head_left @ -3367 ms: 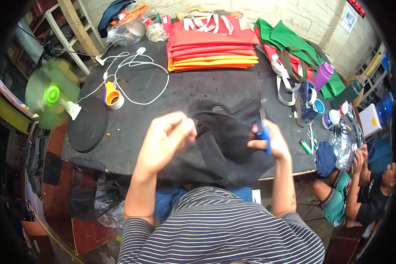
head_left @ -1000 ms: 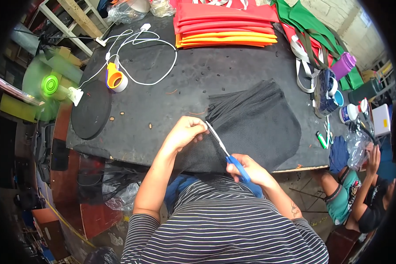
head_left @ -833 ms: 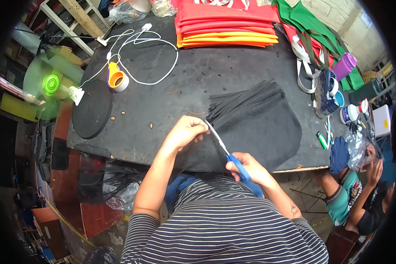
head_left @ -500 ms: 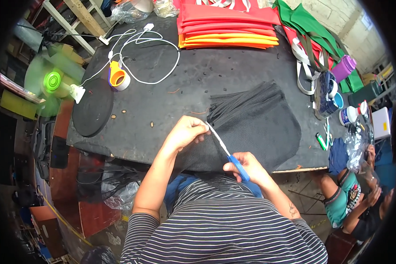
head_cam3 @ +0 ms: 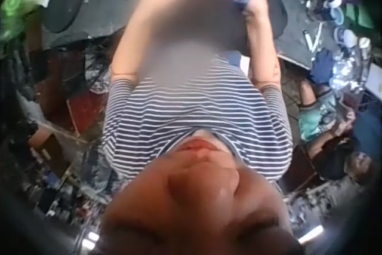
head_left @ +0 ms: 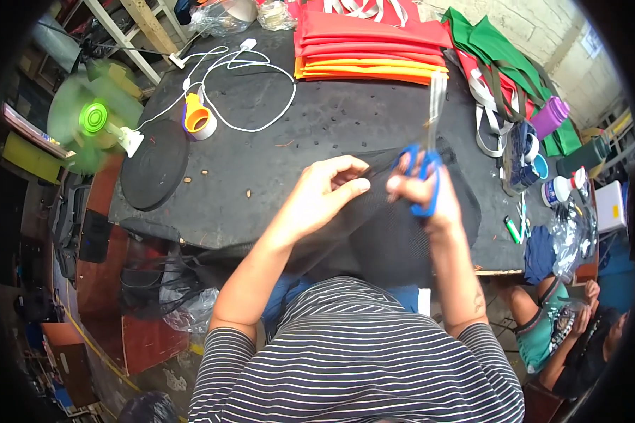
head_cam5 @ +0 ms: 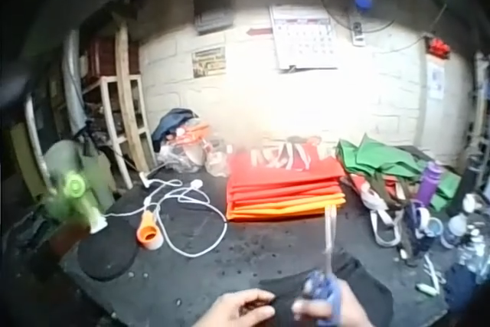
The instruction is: Cutting black mesh fabric into pieces using scissors on a workbench.
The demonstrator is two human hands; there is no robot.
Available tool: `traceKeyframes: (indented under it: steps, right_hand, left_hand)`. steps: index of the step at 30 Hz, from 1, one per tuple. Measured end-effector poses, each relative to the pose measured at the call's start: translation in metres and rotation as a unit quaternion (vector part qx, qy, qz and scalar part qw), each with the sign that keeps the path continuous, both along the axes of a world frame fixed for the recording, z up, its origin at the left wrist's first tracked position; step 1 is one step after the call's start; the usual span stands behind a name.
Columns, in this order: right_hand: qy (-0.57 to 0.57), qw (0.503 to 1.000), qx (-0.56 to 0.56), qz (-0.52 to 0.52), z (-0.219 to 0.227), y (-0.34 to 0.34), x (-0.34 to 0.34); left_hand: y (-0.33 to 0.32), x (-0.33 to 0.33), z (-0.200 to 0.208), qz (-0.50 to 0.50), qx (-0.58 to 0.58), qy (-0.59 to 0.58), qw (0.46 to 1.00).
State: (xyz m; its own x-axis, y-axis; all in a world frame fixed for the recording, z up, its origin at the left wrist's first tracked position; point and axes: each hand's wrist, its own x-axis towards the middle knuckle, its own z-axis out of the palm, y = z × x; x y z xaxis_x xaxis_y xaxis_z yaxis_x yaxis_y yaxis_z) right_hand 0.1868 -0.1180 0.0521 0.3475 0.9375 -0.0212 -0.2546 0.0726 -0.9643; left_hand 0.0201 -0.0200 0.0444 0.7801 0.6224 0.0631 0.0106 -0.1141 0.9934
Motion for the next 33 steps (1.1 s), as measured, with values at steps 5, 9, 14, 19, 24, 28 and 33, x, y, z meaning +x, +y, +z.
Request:
traceKeyframes:
  steps: [5,9,14,19,24,28,33]
  right_hand:
    - [0.015,0.983,0.181,-0.037,0.052,-0.018,0.087]
    - [0.054,0.966,0.23,-0.105,0.07,-0.098,0.172]
    - [0.03,0.972,0.166,-0.164,0.09,-0.119,0.134]
    - [-0.052,0.977,0.138,-0.151,0.098,-0.138,0.15]
    - [-0.218,0.965,-0.02,-0.145,0.074,-0.094,0.165]
    - [-0.259,0.956,-0.074,-0.116,-0.011,-0.026,0.185]
    - [-0.211,0.926,-0.063,-0.306,-0.04,-0.025,0.146]
  left_hand:
    - [-0.003,-0.039,0.025,-0.034,-0.054,0.048,0.997]
    - [-0.012,-0.041,0.037,-0.13,-0.033,0.072,0.988]
    - [-0.039,-0.01,0.005,-0.143,0.166,0.063,0.974]
    - [-0.042,-0.004,-0.004,-0.272,-0.051,0.101,0.956]
    - [-0.004,-0.03,0.006,-0.128,-0.208,0.08,0.966]
    - [0.014,-0.025,-0.035,-0.049,-0.094,0.156,0.982]
    - [0.024,-0.024,-0.087,0.066,0.02,0.199,0.977]
